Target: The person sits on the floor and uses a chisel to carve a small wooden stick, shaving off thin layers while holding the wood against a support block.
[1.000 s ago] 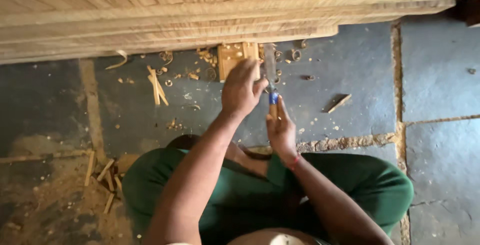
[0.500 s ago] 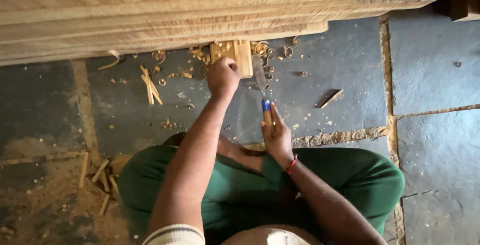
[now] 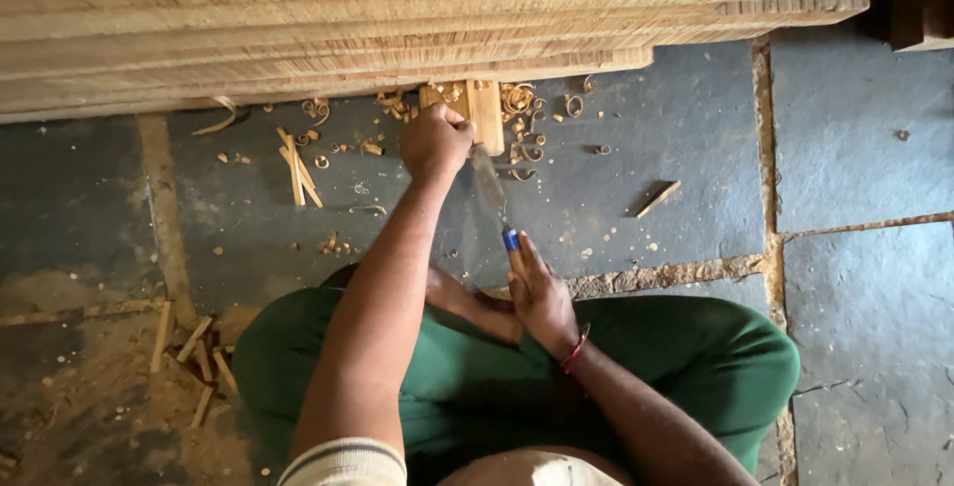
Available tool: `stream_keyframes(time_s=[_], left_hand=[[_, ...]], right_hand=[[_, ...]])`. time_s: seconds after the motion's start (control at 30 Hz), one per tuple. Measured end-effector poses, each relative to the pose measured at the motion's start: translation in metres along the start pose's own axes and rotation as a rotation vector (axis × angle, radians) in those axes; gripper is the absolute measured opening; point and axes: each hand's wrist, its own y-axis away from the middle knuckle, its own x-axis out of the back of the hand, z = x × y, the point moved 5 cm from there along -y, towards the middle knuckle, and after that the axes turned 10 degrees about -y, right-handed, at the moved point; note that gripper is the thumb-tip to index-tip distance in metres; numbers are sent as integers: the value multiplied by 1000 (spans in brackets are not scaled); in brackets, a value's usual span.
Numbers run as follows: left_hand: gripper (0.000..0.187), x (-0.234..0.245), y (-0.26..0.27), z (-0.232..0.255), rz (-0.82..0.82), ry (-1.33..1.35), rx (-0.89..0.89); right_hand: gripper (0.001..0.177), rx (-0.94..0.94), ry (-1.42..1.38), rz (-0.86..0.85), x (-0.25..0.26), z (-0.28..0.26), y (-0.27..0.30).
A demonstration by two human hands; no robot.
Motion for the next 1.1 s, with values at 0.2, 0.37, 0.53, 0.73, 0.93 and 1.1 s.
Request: stream_keyframes(time_s=[0.2,0.37,0.53,0.73,0.93,1.1], left_hand=[[18,20,31,20,188,-88,-232],[36,16,126,34,3,-324,-642],[74,17,142,37,-42,-445,-735],[67,28,127,37,-29,-365,-758],[67,23,110,38,-18,-383,-789],[66,30,80,49,16,-324,-794]], right_hand=[[68,-37,15,-12,-2,5,7],[69,-92,14,-5,-9,8,11],[68,-59,-5,48,-11,3,4],[66,51,37,75,-14,-9,-13],[67,-35,-27,44,-19,-9,-26],[67,-116,-24,54,-15,-6,-57]])
